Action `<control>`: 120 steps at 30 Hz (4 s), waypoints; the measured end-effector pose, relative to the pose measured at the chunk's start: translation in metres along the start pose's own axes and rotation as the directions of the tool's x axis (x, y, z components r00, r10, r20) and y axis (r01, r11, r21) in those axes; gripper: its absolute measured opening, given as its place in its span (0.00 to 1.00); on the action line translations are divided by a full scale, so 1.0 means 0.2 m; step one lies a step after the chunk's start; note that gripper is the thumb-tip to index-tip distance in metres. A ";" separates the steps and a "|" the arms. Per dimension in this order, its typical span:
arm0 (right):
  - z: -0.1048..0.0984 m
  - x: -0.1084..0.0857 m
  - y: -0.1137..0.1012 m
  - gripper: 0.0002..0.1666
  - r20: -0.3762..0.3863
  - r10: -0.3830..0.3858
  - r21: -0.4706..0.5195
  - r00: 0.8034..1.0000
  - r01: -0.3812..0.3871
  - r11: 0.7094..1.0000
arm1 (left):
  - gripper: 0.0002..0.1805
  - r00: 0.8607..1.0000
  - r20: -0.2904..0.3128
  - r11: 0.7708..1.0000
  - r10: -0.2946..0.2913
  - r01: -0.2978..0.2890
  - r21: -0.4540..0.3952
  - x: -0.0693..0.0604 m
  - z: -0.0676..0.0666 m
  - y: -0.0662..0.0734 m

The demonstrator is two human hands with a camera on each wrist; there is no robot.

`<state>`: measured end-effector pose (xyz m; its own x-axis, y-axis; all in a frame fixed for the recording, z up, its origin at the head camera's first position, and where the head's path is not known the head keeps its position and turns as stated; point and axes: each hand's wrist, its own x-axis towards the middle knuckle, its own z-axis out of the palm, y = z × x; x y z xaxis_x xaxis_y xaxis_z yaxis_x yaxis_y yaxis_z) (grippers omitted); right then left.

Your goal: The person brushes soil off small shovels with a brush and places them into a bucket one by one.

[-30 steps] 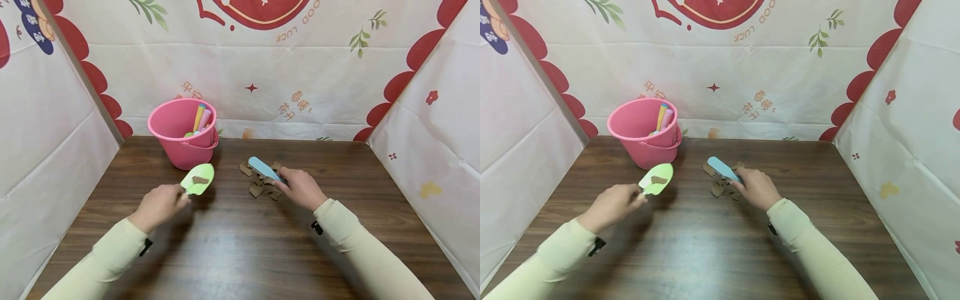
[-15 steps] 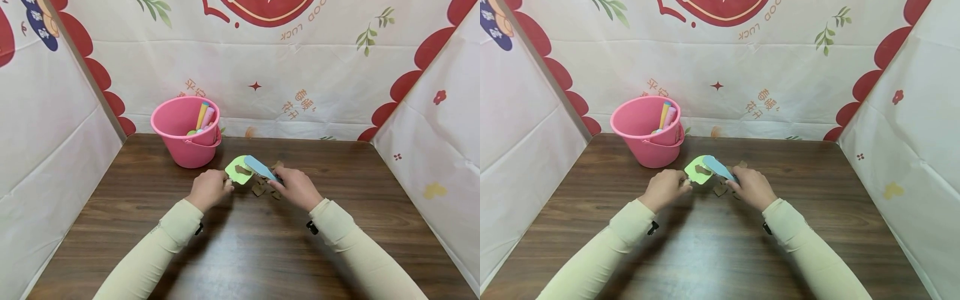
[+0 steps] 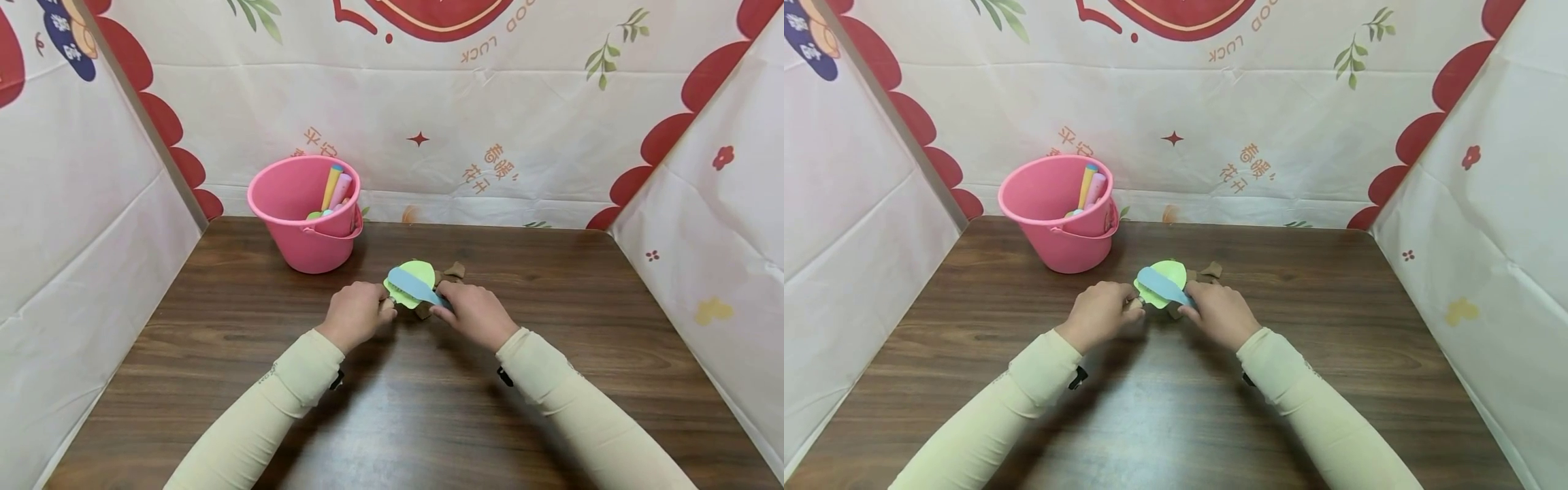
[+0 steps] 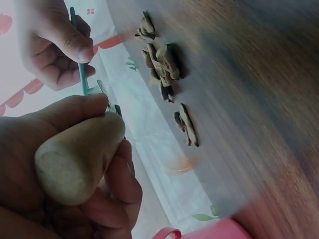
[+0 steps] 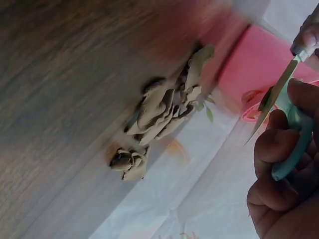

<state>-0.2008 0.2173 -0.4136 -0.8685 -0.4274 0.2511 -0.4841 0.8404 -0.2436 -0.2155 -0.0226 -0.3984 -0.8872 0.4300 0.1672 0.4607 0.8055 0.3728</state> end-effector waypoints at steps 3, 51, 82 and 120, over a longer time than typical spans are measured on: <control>0.00 0.00 0.01 0.14 0.005 0.009 0.002 1.000 -0.009 1.000 | 0.19 1.000 0.003 1.000 -0.008 0.008 0.005 -0.01 0.00 0.01; 0.03 0.00 0.09 0.12 0.067 0.101 0.029 0.993 -0.103 0.994 | 0.17 0.999 0.006 0.999 -0.032 0.032 -0.029 -0.06 0.01 -0.06; 0.02 0.05 0.10 0.12 0.063 0.126 -0.011 0.990 -0.126 0.992 | 0.19 0.999 -0.011 0.999 -0.032 0.032 -0.031 -0.06 0.02 -0.07; 0.00 0.02 -0.03 0.11 0.040 -0.032 0.015 0.999 0.032 0.999 | 0.17 0.999 -0.006 0.996 -0.054 0.054 -0.078 -0.06 0.06 -0.07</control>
<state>-0.2020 0.2108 -0.4121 -0.8561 -0.4671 0.2214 -0.5127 0.8216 -0.2492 -0.2108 -0.0354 -0.4165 -0.9111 0.3831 0.1523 0.4090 0.7931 0.4513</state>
